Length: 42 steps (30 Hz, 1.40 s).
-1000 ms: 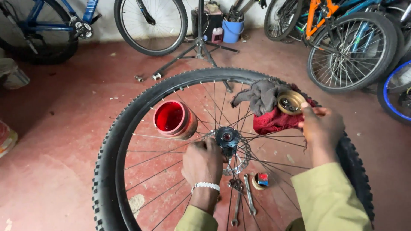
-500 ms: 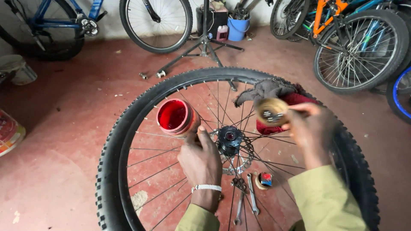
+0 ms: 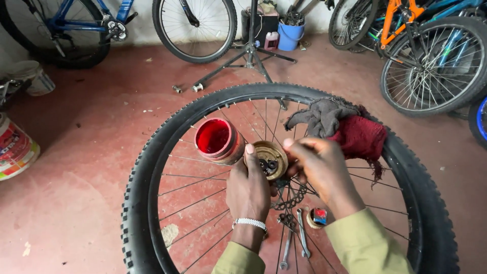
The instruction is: Applying grease and installing ball bearings into a bicycle wheel hub for maintenance.
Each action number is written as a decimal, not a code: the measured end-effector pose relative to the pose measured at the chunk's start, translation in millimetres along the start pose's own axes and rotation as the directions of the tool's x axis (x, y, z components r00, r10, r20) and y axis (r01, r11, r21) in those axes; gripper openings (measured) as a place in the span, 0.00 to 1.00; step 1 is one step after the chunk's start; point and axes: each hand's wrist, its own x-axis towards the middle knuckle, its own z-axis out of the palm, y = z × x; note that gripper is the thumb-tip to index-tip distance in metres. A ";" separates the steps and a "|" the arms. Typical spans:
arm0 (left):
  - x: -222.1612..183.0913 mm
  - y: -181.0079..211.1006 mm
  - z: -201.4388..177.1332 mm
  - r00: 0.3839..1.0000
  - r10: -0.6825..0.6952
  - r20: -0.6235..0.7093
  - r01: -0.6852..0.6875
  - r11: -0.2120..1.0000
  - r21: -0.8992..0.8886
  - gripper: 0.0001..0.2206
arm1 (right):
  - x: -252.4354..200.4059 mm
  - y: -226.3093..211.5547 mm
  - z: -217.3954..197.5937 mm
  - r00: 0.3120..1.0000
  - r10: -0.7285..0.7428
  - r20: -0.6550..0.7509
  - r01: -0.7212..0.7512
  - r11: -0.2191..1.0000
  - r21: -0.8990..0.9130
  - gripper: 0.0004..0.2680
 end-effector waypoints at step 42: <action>34.0 -32.0 20.2 0.971 0.081 -0.224 -0.109 0.988 -0.113 0.26 | 218.7 -12.1 -229.2 0.874 0.474 0.111 -0.429 0.858 -0.283 0.09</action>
